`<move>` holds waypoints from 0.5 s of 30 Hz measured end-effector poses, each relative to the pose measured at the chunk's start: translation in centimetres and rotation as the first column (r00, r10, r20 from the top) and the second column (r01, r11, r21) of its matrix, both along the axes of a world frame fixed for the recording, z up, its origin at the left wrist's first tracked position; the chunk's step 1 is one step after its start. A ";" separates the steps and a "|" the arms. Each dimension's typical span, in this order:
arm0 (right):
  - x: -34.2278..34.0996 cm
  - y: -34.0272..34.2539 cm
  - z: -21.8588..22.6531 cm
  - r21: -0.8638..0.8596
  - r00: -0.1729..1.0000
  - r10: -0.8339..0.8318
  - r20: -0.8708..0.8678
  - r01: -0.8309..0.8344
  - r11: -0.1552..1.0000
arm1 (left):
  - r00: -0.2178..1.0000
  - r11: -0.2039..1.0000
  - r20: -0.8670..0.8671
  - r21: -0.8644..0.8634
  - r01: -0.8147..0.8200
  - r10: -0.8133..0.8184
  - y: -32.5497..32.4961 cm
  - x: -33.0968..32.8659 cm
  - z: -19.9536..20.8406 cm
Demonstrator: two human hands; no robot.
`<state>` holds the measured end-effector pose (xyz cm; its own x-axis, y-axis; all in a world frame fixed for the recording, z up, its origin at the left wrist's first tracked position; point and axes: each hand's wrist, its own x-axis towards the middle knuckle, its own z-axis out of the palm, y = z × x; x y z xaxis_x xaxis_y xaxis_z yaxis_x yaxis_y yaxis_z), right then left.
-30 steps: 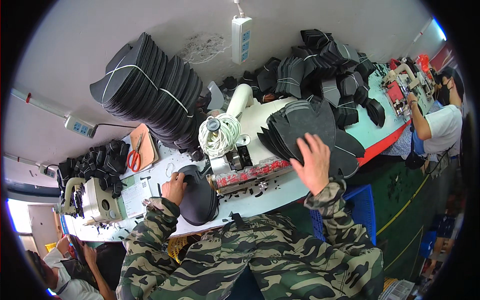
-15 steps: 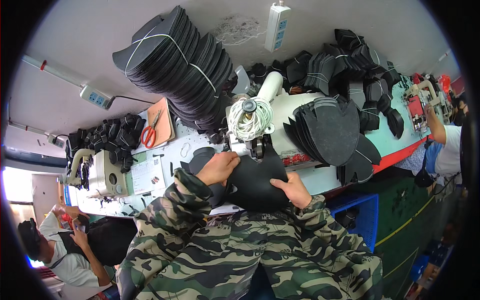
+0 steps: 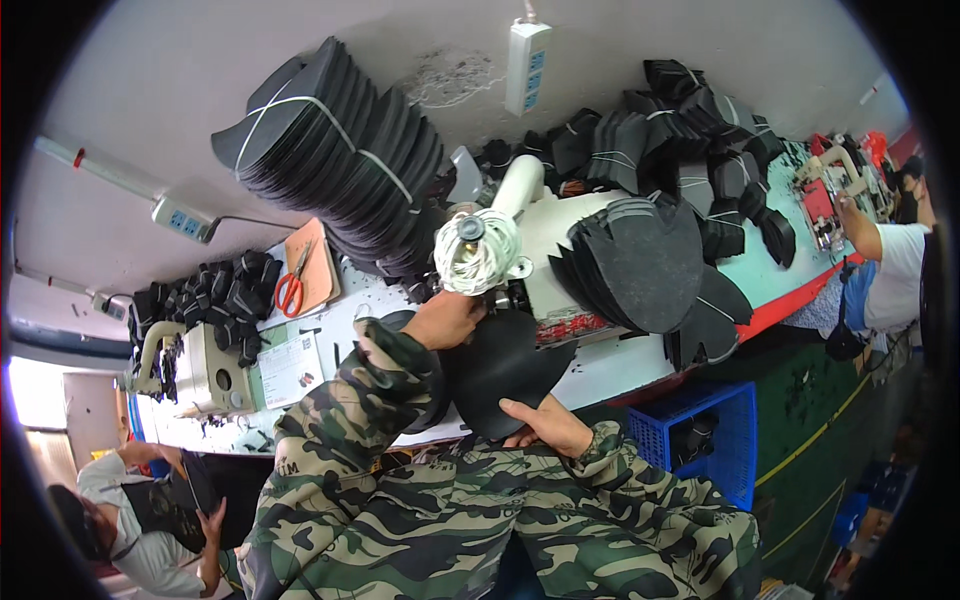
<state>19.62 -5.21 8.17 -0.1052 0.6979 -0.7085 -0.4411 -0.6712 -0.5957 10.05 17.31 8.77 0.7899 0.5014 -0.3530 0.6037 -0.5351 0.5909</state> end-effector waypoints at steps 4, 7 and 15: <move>4.1 0.0 4.5 0.597 0.767 -0.199 0.610 -0.280 0.752 | 0.925 0.867 0.163 -0.432 -0.246 0.344 3.0 -3.0 -2.5; 9.7 -2.4 8.9 0.451 0.480 -0.414 0.774 0.041 0.892 | 0.848 0.827 0.010 -0.225 -0.514 0.530 4.9 -6.7 -5.4; 10.3 2.9 9.1 0.341 -0.204 -0.477 0.855 -0.471 0.813 | 0.729 0.502 -0.050 -0.693 -0.518 0.683 7.1 -7.0 -13.2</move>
<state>29.95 -2.34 17.32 0.3007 0.8540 0.4246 0.9173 -0.1372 -0.3737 3.05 24.44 -4.40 0.4742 0.6039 -0.6407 0.4521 0.4574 0.7658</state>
